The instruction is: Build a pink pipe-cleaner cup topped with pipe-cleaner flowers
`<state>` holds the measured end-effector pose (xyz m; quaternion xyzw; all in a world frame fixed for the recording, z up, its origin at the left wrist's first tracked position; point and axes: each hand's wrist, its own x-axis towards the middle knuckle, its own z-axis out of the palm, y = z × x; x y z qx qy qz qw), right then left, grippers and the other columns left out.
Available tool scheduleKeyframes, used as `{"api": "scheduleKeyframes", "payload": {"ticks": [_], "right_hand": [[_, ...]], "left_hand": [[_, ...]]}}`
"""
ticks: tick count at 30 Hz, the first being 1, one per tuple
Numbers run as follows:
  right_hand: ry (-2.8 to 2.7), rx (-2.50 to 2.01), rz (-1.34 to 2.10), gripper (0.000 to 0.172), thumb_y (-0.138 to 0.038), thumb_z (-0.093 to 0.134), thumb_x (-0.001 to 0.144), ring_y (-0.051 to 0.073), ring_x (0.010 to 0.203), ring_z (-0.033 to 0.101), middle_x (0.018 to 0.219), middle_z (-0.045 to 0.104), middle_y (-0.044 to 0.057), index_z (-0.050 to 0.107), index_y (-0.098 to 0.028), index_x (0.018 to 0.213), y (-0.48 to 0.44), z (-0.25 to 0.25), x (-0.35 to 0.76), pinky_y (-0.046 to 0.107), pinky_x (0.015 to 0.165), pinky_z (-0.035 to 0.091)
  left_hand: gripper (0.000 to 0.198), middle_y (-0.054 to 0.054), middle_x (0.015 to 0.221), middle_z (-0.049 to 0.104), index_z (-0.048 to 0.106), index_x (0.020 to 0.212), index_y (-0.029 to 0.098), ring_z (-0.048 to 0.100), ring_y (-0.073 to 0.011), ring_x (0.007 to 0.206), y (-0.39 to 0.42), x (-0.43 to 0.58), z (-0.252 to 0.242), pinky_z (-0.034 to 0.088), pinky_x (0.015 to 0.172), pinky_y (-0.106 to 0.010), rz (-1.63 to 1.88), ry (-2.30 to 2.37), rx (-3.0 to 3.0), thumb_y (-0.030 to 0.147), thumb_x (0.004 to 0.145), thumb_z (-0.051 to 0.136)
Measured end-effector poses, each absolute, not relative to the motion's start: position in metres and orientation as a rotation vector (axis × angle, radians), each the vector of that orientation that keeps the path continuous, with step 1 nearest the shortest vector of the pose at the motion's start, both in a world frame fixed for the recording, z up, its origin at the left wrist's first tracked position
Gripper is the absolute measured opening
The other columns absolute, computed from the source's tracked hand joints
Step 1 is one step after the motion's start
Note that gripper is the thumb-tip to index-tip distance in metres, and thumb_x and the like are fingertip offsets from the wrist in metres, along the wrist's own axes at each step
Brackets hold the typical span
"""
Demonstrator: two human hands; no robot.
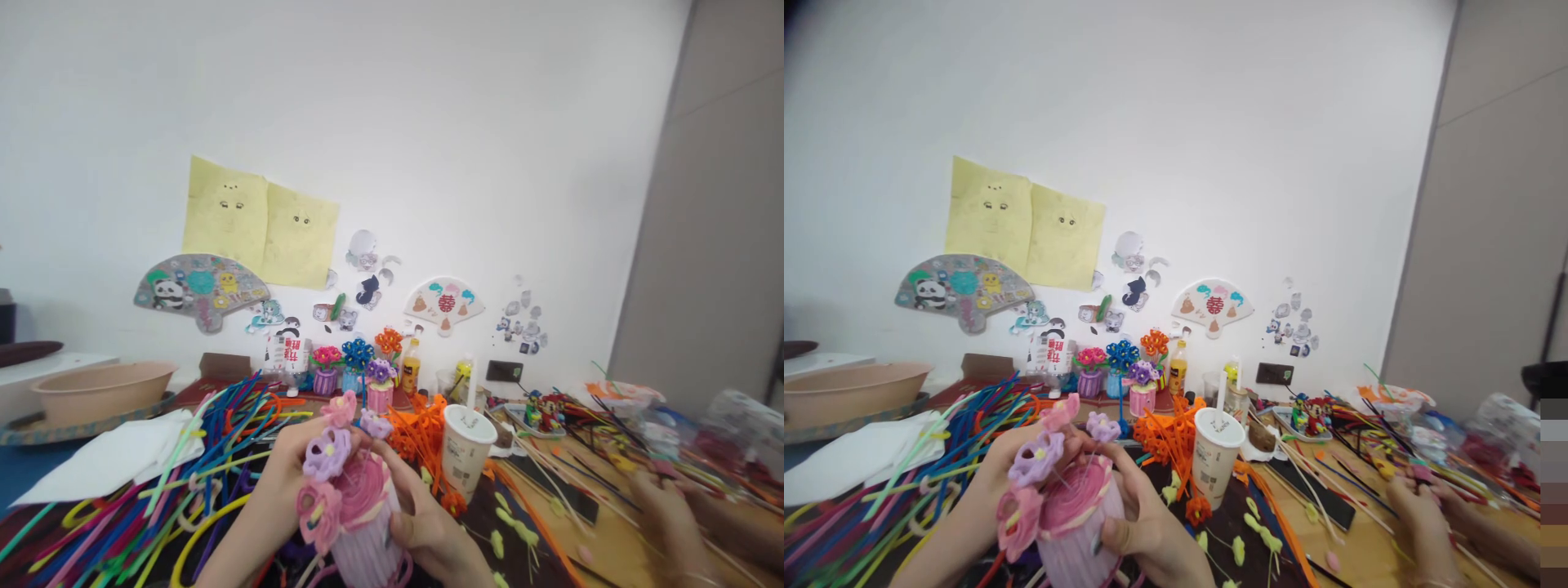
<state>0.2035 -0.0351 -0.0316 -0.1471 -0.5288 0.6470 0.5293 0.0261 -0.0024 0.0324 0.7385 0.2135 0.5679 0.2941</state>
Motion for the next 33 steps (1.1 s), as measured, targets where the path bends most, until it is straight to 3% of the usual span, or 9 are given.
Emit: {"api": "scheduleKeyframes", "payload": {"ticks": [4,7,10,17,27,33], "right_hand": [[-1.283,-0.329,1.55,0.086,-0.034,0.088,0.055,0.032,0.119,0.055,0.127,0.062,0.012,0.05,-0.022,0.131,-0.036,-0.029,0.204,0.041,0.1,0.037],[-1.256,-0.323,1.545,0.083,-0.032,0.089,0.055,0.029,0.122,0.053,0.128,0.062,0.01,0.052,-0.024,0.129,-0.035,-0.031,0.204,0.039,0.101,0.036],[-1.249,-0.302,1.539,0.083,-0.03,0.089,0.055,0.028,0.125,0.05,0.128,0.062,0.009,0.052,-0.026,0.129,-0.033,-0.035,0.205,0.038,0.101,0.037],[-1.209,-0.321,1.514,0.087,-0.03,0.09,0.051,0.03,0.129,0.047,0.13,0.06,0.011,0.052,-0.023,0.129,-0.033,-0.036,0.206,0.04,0.105,0.035],[-1.188,-0.353,1.469,0.088,-0.031,0.091,0.049,0.029,0.135,0.038,0.131,0.06,0.011,0.052,-0.023,0.128,-0.031,-0.036,0.207,0.041,0.11,0.029],[-1.2,-0.321,1.487,0.089,-0.032,0.09,0.051,0.033,0.129,0.045,0.127,0.062,0.014,0.05,-0.021,0.129,-0.033,-0.029,0.203,0.045,0.107,0.03]], "left_hand": [[0.021,0.002,0.049,0.056,0.059,0.047,0.017,0.048,-0.0122,0.047,-0.004,0.025,0.035,0.045,0.052,-0.021,1.58,0.53,2.091,0.025,0.066,0.06],[0.02,0.0,0.058,0.063,0.065,0.058,0.017,0.057,-0.0139,0.054,-0.006,0.023,0.036,0.048,0.058,-0.021,1.642,0.481,2.277,0.023,0.072,0.053],[0.025,0.0,0.057,0.063,0.065,0.059,0.017,0.056,-0.0131,0.052,-0.005,0.022,0.031,0.046,0.054,-0.02,1.644,0.49,2.354,0.023,0.077,0.05],[0.014,-0.002,0.063,0.066,0.069,0.067,0.019,0.06,-0.0149,0.058,0.0,0.013,0.017,0.049,0.061,-0.023,1.511,0.561,2.352,0.022,0.076,0.058],[0.018,-0.005,0.062,0.068,0.069,0.062,0.02,0.061,-0.0174,0.055,-0.025,0.015,0.035,0.05,0.061,-0.023,1.612,0.651,2.431,0.024,0.076,0.06],[0.026,-0.004,0.057,0.066,0.067,0.057,0.019,0.06,-0.0145,0.052,-0.026,0.021,0.041,0.049,0.058,-0.019,1.508,0.526,2.475,0.022,0.08,0.056]]}}
